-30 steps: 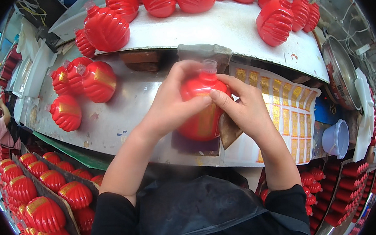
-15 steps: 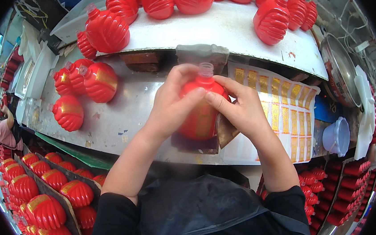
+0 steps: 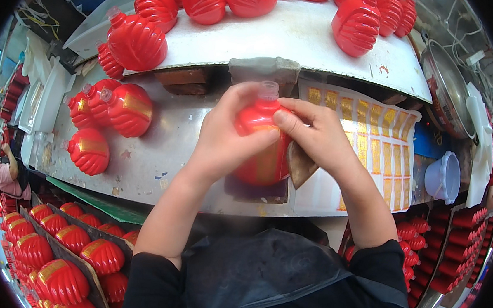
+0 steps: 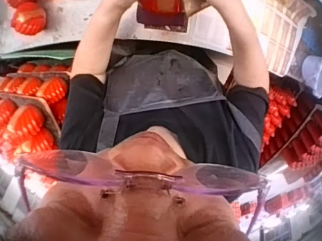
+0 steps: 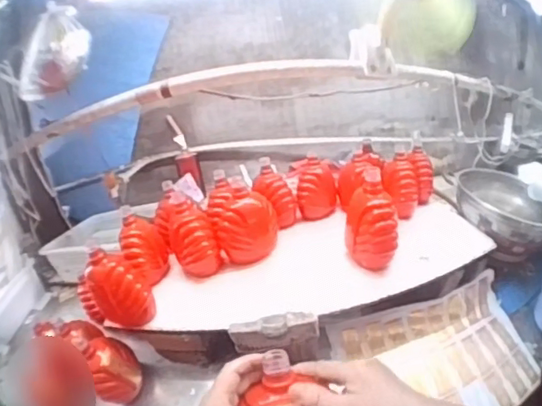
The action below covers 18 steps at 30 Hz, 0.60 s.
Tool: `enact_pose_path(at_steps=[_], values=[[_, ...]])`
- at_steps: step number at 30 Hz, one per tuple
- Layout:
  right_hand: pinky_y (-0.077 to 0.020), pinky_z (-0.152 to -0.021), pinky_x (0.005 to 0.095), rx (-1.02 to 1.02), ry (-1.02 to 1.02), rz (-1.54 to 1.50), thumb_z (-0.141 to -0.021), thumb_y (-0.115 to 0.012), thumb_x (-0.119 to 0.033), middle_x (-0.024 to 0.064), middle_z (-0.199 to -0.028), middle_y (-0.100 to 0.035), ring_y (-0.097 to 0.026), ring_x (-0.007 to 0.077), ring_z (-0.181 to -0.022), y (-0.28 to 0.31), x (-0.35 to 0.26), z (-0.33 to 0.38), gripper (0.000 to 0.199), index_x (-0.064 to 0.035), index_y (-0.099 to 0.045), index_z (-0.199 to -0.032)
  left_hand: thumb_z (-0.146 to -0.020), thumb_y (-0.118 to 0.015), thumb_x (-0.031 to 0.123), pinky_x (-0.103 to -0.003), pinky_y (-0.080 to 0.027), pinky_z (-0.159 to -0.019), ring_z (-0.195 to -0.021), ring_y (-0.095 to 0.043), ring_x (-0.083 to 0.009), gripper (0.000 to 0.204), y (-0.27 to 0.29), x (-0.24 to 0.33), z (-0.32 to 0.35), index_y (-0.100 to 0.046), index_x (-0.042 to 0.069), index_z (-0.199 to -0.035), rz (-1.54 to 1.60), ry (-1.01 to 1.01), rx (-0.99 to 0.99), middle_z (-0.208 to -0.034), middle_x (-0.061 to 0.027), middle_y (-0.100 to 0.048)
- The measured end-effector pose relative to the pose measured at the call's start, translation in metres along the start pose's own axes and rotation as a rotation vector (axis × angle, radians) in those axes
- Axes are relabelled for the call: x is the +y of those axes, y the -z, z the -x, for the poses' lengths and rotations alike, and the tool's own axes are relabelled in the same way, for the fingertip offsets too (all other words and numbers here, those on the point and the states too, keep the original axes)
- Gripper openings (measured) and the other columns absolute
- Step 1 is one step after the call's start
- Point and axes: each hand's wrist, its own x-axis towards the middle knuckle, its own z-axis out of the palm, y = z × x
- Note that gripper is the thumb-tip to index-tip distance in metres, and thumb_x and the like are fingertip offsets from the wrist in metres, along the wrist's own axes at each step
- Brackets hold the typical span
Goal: The person repeatedly picks up red ribbed plastic containers, applies a gold label to each, and places them on a nearby surface. The process is repeated for multiple containers throughout the clip.
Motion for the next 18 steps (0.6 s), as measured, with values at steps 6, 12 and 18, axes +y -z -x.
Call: enact_pose_path(at_steps=[6,12,18], values=[[-0.0523,-0.082,0.0242,0.071,-0.256,-0.492,-0.107,-0.061,-0.041,0.0007,-0.093,-0.07,-0.064,0.007,-0.085,0.033,-0.003,-0.013,0.042,-0.0023,-0.076,-0.107,-0.087,-0.08,0.012,-0.032,-0.052,-0.103,-0.116,-0.066,-0.0181,0.054,0.001,0.004,-0.015,-0.058,-0.003,-0.134,-0.006,0.11,0.031,-0.126,-0.0127,-0.07],[-0.0565,-0.089,0.0308,0.356,0.564,0.023,-0.09,-0.077,0.006,0.0102,-0.108,-0.072,-0.07,0.0186,-0.103,0.017,0.004,0.01,0.023,-0.002,-0.065,-0.108,-0.095,-0.074,0.008,-0.029,-0.057,-0.092,-0.104,-0.069,-0.0156,0.044,0.004,-0.007,-0.039,-0.056,-0.006,-0.133,0.024,0.212,0.073,-0.119,-0.0147,-0.071],[-0.0621,-0.083,0.0399,0.168,1.145,0.396,-0.079,-0.077,-0.006,0.0127,-0.103,-0.076,-0.076,0.0298,-0.097,-0.01,0.02,0.029,0.009,-0.0068,-0.071,-0.086,-0.092,-0.078,0.022,-0.031,-0.054,-0.094,-0.109,-0.068,-0.0167,0.054,0.005,-0.012,-0.046,-0.059,-0.009,-0.132,0.111,0.259,0.076,-0.122,-0.0169,-0.073]])
